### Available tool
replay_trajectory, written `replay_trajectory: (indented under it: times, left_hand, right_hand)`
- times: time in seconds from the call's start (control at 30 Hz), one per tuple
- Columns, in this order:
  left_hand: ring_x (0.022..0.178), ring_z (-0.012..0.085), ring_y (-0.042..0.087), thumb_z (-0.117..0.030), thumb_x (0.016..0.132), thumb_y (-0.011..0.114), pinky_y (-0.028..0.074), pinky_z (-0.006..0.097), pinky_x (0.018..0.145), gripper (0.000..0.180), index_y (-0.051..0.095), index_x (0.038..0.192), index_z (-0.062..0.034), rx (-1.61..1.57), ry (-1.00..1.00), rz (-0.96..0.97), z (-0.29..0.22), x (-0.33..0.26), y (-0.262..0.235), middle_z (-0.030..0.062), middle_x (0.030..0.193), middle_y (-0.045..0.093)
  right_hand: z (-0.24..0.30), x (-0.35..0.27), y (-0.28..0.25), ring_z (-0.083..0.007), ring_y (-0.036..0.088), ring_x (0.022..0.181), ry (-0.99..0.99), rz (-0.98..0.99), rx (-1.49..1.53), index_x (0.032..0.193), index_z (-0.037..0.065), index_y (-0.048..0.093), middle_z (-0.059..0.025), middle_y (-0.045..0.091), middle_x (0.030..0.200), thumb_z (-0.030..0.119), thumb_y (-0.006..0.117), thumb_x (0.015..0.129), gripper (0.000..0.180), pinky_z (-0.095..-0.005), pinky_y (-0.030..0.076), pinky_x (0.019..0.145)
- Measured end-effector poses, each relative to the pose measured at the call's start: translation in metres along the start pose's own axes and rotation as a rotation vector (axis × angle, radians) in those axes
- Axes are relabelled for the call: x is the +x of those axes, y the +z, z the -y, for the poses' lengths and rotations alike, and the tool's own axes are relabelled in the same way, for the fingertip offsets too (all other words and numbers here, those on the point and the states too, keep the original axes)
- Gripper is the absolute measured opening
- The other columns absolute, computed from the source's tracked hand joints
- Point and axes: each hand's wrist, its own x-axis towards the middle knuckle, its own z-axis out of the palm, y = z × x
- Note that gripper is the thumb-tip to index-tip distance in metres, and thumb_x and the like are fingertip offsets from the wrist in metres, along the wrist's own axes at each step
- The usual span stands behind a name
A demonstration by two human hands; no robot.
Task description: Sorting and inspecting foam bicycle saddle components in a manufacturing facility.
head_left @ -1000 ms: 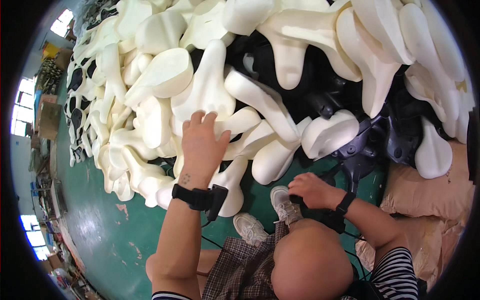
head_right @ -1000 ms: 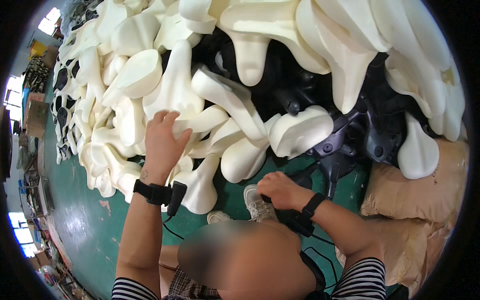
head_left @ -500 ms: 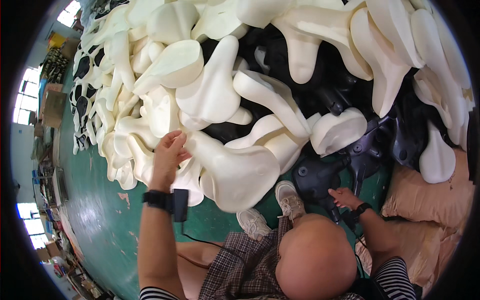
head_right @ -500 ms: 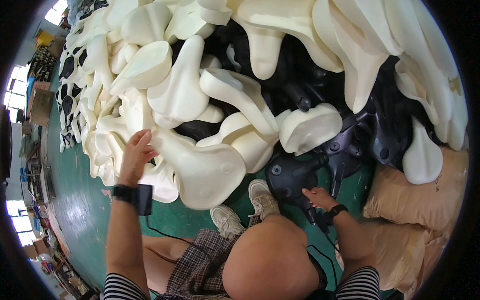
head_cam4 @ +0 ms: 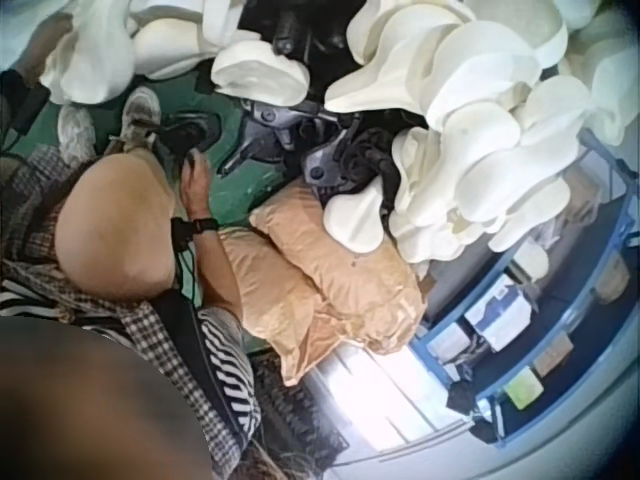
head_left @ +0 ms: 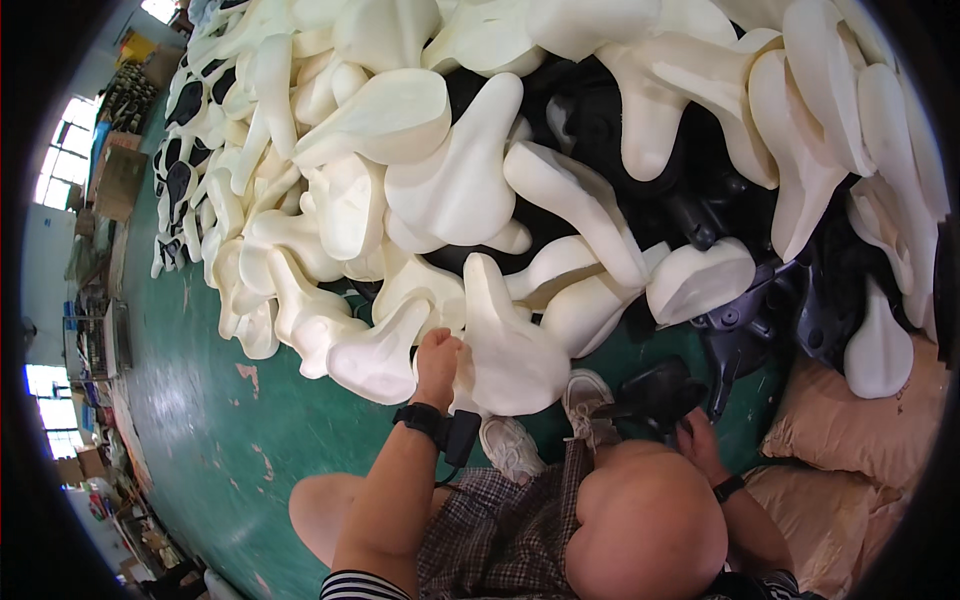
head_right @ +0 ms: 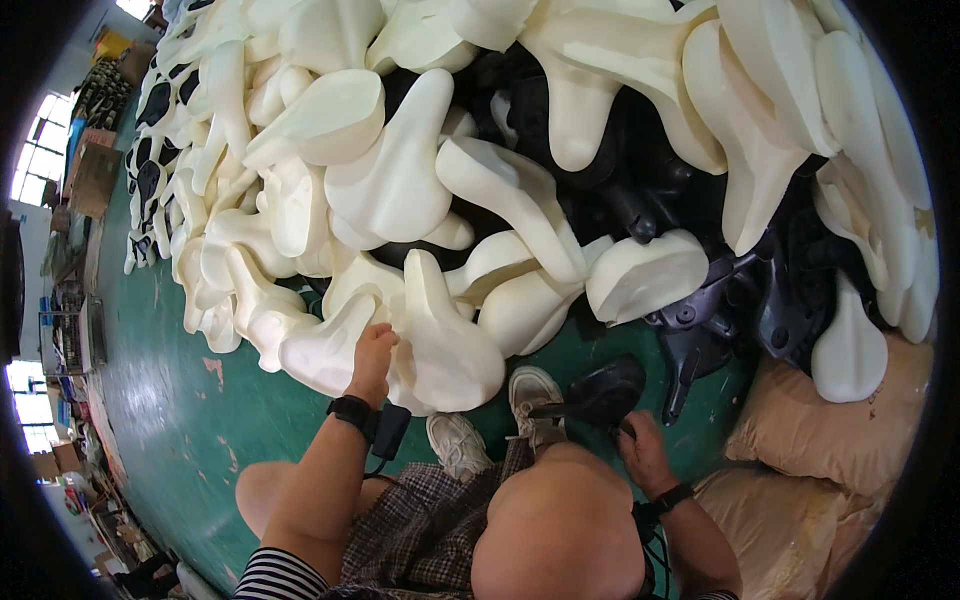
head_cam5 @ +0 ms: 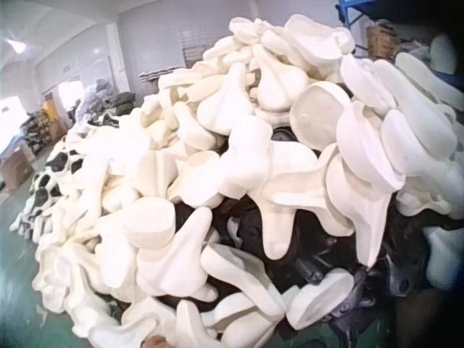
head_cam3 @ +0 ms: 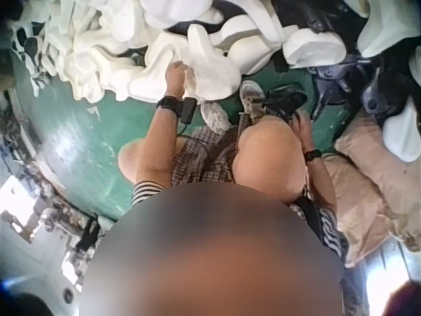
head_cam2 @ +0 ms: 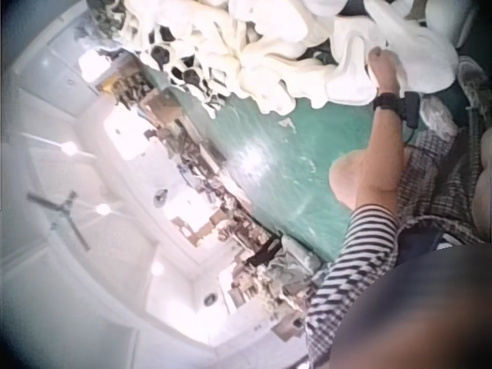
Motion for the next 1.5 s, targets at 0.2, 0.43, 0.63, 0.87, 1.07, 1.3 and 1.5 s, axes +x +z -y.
replay_trajectory:
  times: [0.2, 0.43, 0.63, 0.87, 1.07, 1.3, 1.5]
  left_hand:
    - [0.086, 0.0179, 0.061, -0.012, 0.071, 0.069, 0.049, 0.03, 0.077, 0.049, 0.057, 0.116, 0.003, 0.226, -0.055, 0.314, 0.046, -0.012, -0.009, 0.0093, 0.097, 0.064]
    - [0.082, 0.0139, 0.057, -0.016, 0.083, 0.064, 0.047, 0.029, 0.073, 0.027, 0.051, 0.103, -0.0032, 0.016, 0.011, 0.204, -0.02, -0.071, -0.012, 0.005, 0.091, 0.06]
    - [0.094, 0.0139, 0.058, -0.022, 0.095, 0.056, 0.047, 0.027, 0.084, 0.033, 0.047, 0.121, -0.0029, -0.43, 0.225, 0.348, -0.092, -0.125, 0.01, 0.0072, 0.107, 0.06]
    - [0.106, 0.0161, 0.057, -0.029, 0.097, 0.053, 0.046, 0.03, 0.093, 0.041, 0.048, 0.126, 0.0003, -0.579, 0.198, 0.392, -0.108, -0.123, 0.027, 0.0092, 0.119, 0.059]
    - [0.099, 0.0157, 0.061, -0.02, 0.097, 0.053, 0.05, 0.029, 0.088, 0.033, 0.053, 0.121, 0.0026, -0.678, 0.209, 0.364, -0.104, -0.107, 0.033, 0.009, 0.111, 0.063]
    - [0.104, 0.0151, 0.057, -0.02, 0.097, 0.052, 0.047, 0.031, 0.091, 0.037, 0.044, 0.129, -0.0018, -0.688, 0.243, 0.357, -0.095, -0.101, 0.026, 0.0091, 0.118, 0.058]
    - [0.107, 0.0184, 0.057, -0.012, 0.091, 0.061, 0.049, 0.035, 0.089, 0.066, 0.024, 0.145, -0.0116, -0.642, 0.363, 0.354, -0.125, -0.08, 0.014, 0.0075, 0.117, 0.057]
  right_hand:
    - [0.117, 0.062, -0.034, -0.031, 0.06, 0.091, -0.291, -0.31, 0.045, 0.107, -0.004, 0.058, -0.0178, 0.061, 0.098, 0.009, 0.053, 0.091, 0.021, -0.0351, 0.046, 0.082]
    - [0.194, 0.125, -0.036, -0.0185, 0.058, 0.092, -0.325, 0.071, 0.431, 0.105, -0.005, 0.059, -0.0109, 0.063, 0.101, 0.01, 0.054, 0.092, 0.021, -0.029, 0.044, 0.086]
    - [0.212, 0.158, -0.012, -0.0219, 0.055, 0.11, -0.514, 0.02, 0.491, 0.098, -0.005, 0.061, -0.0116, 0.06, 0.117, 0.012, 0.056, 0.092, 0.018, -0.0309, 0.039, 0.097]
    - [0.217, 0.181, 0.002, -0.0243, 0.053, 0.11, -0.617, -0.025, 0.419, 0.103, -0.003, 0.058, -0.0128, 0.054, 0.124, 0.008, 0.059, 0.089, 0.018, -0.0322, 0.039, 0.097]
    - [0.217, 0.186, 0.019, -0.0239, 0.053, 0.107, -0.614, -0.181, 0.384, 0.13, 0.004, 0.04, -0.0132, 0.045, 0.13, 0.001, 0.059, 0.084, 0.05, -0.0329, 0.041, 0.096]
    - [0.191, 0.184, 0.028, -0.0143, 0.056, 0.1, -0.137, 0.035, 0.777, 0.12, -0.001, 0.057, -0.0096, 0.063, 0.108, 0.022, 0.067, 0.087, 0.042, -0.0293, 0.045, 0.09]
    - [0.145, 0.145, 0.017, -0.0163, 0.054, 0.103, -0.157, 0.12, 0.465, 0.124, -0.002, 0.053, -0.0103, 0.061, 0.111, 0.023, 0.071, 0.084, 0.05, -0.0304, 0.044, 0.092]
